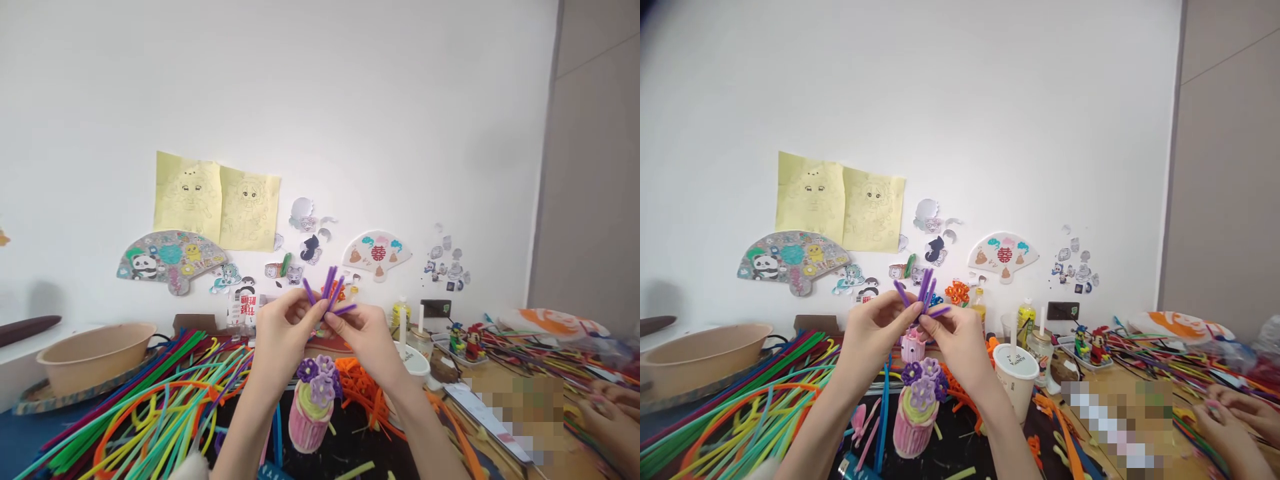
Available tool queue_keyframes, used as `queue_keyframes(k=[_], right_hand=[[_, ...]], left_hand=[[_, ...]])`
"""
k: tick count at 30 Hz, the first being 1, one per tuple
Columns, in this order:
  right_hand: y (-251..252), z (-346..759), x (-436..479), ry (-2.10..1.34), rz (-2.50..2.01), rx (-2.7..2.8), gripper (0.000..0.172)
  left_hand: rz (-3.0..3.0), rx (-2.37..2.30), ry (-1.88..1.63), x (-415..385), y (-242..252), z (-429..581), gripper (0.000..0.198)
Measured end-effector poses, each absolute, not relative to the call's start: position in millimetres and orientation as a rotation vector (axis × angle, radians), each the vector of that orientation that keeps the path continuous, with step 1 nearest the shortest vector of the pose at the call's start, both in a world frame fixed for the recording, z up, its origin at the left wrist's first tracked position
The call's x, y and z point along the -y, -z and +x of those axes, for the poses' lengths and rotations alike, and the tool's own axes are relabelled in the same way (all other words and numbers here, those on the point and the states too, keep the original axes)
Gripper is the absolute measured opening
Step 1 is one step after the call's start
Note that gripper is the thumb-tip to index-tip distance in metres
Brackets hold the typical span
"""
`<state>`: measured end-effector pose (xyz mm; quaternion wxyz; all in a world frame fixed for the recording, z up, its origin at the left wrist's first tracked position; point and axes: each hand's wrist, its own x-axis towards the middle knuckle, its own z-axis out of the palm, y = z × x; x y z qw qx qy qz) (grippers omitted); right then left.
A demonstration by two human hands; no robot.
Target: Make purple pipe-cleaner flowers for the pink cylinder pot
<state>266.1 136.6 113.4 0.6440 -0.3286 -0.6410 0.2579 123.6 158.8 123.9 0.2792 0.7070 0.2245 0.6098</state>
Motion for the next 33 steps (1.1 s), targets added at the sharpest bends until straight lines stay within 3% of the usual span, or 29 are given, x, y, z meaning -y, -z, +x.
queue_keyframes(k=[9,20,27,33], right_hand=[[-118.1,277.8,-131.8,-0.675,-0.769,1.581,0.035],[-117.3,263.4,-131.1,-0.635,-0.729,1.449,0.032],[-116.7,277.8,-127.5,-0.806,-0.853,1.674,0.032],[-118.7,284.9,-125.9,-0.730,-0.934,1.786,0.025]], left_hand=[[1.914,-0.510,-1.385,-157.4,-125.9,119.1,0.022],[1.633,-0.491,-1.444,-156.3,-126.7,119.3,0.028],[1.822,-0.571,-1.358,-164.0,-123.9,117.8,0.033],[1.928,-0.608,-1.363,-162.7,-120.9,124.6,0.033]])
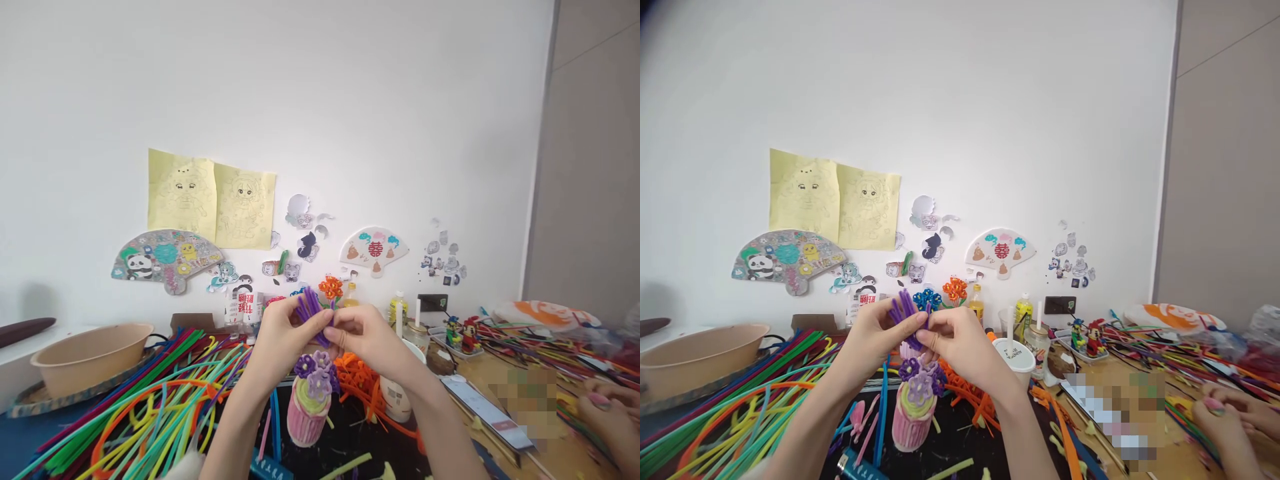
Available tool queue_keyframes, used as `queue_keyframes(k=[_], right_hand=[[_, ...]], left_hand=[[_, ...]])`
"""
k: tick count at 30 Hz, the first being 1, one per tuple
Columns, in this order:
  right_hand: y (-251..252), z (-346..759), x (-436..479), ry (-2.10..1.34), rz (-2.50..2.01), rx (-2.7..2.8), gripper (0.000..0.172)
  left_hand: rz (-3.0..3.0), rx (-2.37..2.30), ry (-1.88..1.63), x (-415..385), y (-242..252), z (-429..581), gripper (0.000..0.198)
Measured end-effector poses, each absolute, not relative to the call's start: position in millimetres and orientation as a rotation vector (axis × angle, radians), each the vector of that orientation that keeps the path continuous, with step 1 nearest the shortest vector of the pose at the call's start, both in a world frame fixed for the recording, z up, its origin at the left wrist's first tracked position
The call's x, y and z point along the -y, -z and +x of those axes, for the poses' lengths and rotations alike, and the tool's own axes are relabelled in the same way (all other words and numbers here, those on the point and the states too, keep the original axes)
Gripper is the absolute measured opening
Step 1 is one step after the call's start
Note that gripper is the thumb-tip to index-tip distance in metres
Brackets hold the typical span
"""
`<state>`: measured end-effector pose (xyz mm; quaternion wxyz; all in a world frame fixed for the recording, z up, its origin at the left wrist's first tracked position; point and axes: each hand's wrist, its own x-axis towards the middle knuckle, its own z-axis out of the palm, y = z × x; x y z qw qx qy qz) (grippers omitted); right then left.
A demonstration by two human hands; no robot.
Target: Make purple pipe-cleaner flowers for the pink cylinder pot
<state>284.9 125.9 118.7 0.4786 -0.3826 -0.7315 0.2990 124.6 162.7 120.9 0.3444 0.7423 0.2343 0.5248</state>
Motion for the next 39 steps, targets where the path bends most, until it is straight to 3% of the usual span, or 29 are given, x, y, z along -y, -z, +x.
queue_keyframes(k=[6,12,21,26,39], right_hand=[[-119.6,275.5,-125.9,-0.553,-0.960,1.718,0.033],[-121.4,266.8,-113.9,-0.326,-1.155,1.780,0.033],[-116.6,252.2,-126.5,-0.798,-0.814,1.566,0.039],[-113.5,241.9,-127.3,-0.664,-0.812,1.435,0.045],[-118.8,244.4,-123.3,-0.667,-0.732,1.256,0.038]], left_hand=[[1.906,-0.664,-1.543,-163.0,-120.0,126.5,0.030],[1.955,-0.557,-1.469,-166.5,-116.2,130.2,0.028],[1.847,-0.743,-1.772,-162.6,-114.7,135.0,0.032],[1.787,-0.693,-1.795,-162.2,-116.0,132.0,0.034],[1.556,-0.462,-1.707,-154.1,-122.1,131.9,0.025]])
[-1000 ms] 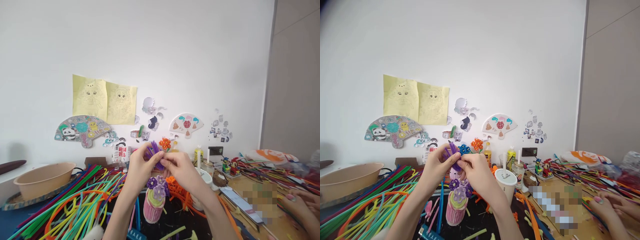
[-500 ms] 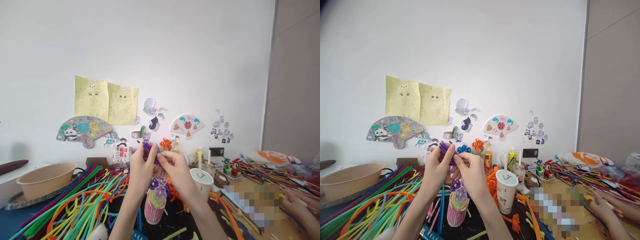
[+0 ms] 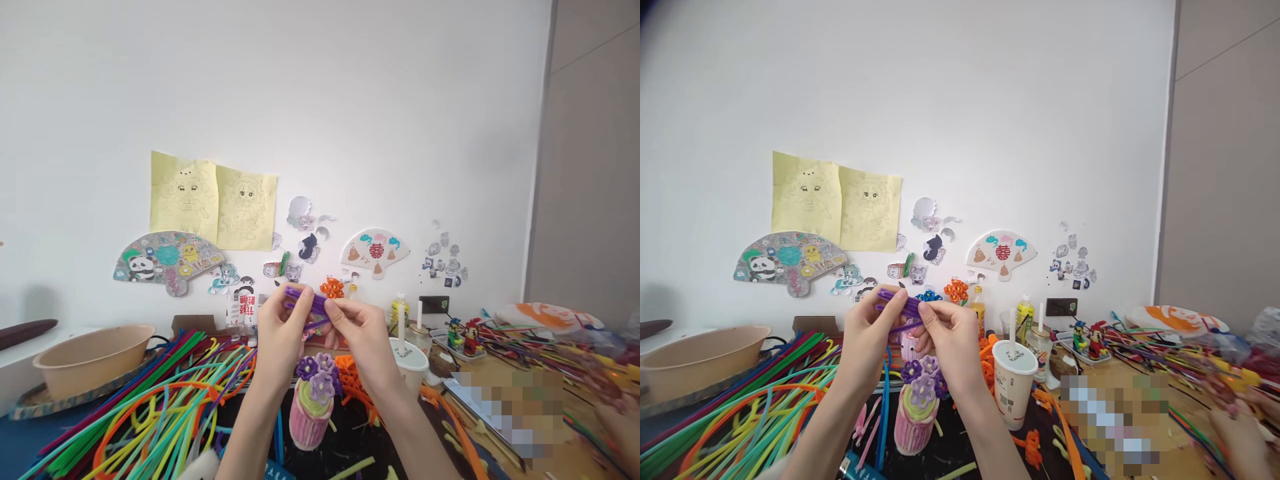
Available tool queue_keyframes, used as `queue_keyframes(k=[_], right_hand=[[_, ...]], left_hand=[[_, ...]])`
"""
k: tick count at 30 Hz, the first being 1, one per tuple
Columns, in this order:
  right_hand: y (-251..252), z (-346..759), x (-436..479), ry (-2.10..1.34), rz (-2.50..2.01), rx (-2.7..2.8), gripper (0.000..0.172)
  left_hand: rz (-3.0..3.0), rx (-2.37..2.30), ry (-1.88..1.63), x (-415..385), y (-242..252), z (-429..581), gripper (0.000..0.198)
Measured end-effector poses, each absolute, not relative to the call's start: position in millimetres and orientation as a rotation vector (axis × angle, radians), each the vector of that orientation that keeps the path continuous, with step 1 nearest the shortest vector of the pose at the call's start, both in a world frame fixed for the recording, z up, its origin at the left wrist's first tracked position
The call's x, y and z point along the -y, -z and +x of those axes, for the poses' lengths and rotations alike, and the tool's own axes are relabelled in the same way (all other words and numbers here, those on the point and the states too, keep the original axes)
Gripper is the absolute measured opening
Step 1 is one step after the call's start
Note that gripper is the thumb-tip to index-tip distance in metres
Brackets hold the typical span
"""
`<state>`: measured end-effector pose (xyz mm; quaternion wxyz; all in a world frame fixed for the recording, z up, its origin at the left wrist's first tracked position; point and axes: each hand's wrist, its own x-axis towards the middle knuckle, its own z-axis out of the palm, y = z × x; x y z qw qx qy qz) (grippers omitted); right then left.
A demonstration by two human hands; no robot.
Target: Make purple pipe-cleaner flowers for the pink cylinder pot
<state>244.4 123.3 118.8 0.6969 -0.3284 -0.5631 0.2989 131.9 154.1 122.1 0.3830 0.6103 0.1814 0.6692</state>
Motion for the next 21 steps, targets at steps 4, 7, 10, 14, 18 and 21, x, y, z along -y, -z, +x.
queue_keyframes(k=[4,7,10,14,18,21], right_hand=[[-120.7,247.3,-122.2,-0.708,-0.749,1.270,0.040],[-121.9,249.4,-121.9,-0.708,-0.751,1.268,0.039],[-120.9,251.9,-123.4,-0.649,-0.733,1.250,0.033],[-118.0,255.9,-127.4,-0.597,-0.727,1.231,0.029],[-116.4,256.7,-130.4,-0.574,-0.718,1.204,0.029],[-116.2,254.4,-130.3,-0.592,-0.704,1.205,0.030]], left_hand=[[1.623,-0.462,-1.706,-154.7,-124.2,128.1,0.023],[1.641,-0.447,-1.611,-155.5,-125.7,126.3,0.025],[1.646,-0.446,-1.471,-156.9,-126.9,120.8,0.028],[1.731,-0.463,-1.303,-156.9,-129.4,106.3,0.032],[1.779,-0.480,-1.228,-153.7,-132.1,98.7,0.035],[1.738,-0.467,-1.348,-152.9,-132.3,103.2,0.031]])
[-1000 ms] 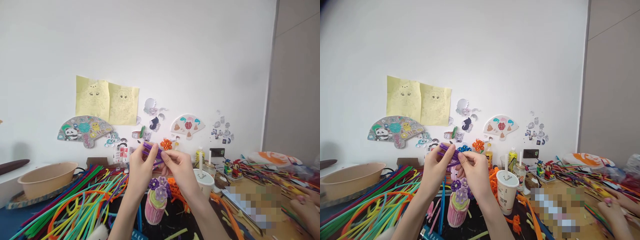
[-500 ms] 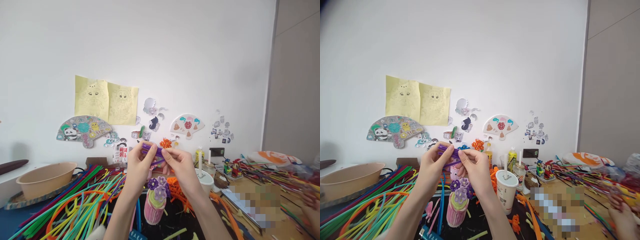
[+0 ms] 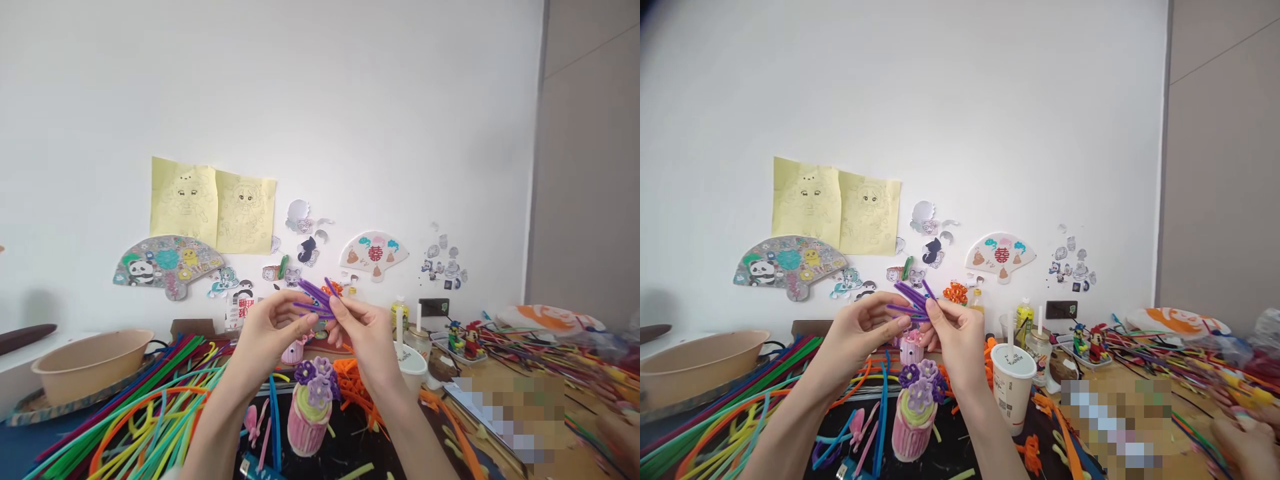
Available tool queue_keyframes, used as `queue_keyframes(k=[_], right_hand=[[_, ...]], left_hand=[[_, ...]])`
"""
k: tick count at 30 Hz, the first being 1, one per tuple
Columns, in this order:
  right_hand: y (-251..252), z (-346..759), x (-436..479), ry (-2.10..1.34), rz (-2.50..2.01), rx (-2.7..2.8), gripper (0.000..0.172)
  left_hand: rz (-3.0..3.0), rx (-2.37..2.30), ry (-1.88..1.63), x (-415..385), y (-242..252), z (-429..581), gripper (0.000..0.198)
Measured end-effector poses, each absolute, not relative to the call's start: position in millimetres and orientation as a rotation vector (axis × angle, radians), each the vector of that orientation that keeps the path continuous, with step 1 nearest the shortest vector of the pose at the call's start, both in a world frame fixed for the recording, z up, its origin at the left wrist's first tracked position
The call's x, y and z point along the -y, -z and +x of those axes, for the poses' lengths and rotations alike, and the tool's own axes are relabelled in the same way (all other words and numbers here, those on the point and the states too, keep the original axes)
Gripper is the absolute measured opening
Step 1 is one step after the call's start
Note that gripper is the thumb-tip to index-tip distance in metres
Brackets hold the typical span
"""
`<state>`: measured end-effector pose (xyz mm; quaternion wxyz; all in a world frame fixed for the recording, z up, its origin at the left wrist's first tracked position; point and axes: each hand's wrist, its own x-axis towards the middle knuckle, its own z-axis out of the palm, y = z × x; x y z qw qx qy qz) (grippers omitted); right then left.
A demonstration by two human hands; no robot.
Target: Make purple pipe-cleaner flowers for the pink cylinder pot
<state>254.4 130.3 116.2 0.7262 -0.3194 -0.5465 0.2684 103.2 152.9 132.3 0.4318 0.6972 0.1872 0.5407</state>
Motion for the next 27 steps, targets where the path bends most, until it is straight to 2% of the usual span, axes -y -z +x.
queue_keyframes(k=[7,16,21,27], right_hand=[[-115.4,251.8,-129.5,-0.631,-0.714,1.247,0.037],[-118.6,257.9,-126.5,-0.679,-0.806,1.565,0.050],[-120.0,264.2,-120.8,-0.620,-0.917,1.607,0.048],[-116.9,270.8,-122.6,-0.677,-1.017,1.711,0.036]], left_hand=[[1.542,-0.447,-1.591,-160.6,-125.0,120.3,0.032],[1.609,-0.473,-1.542,-163.7,-123.8,119.8,0.034],[1.824,-0.499,-1.428,-164.8,-122.5,119.3,0.032],[1.910,-0.507,-1.352,-165.5,-120.3,119.9,0.040]])
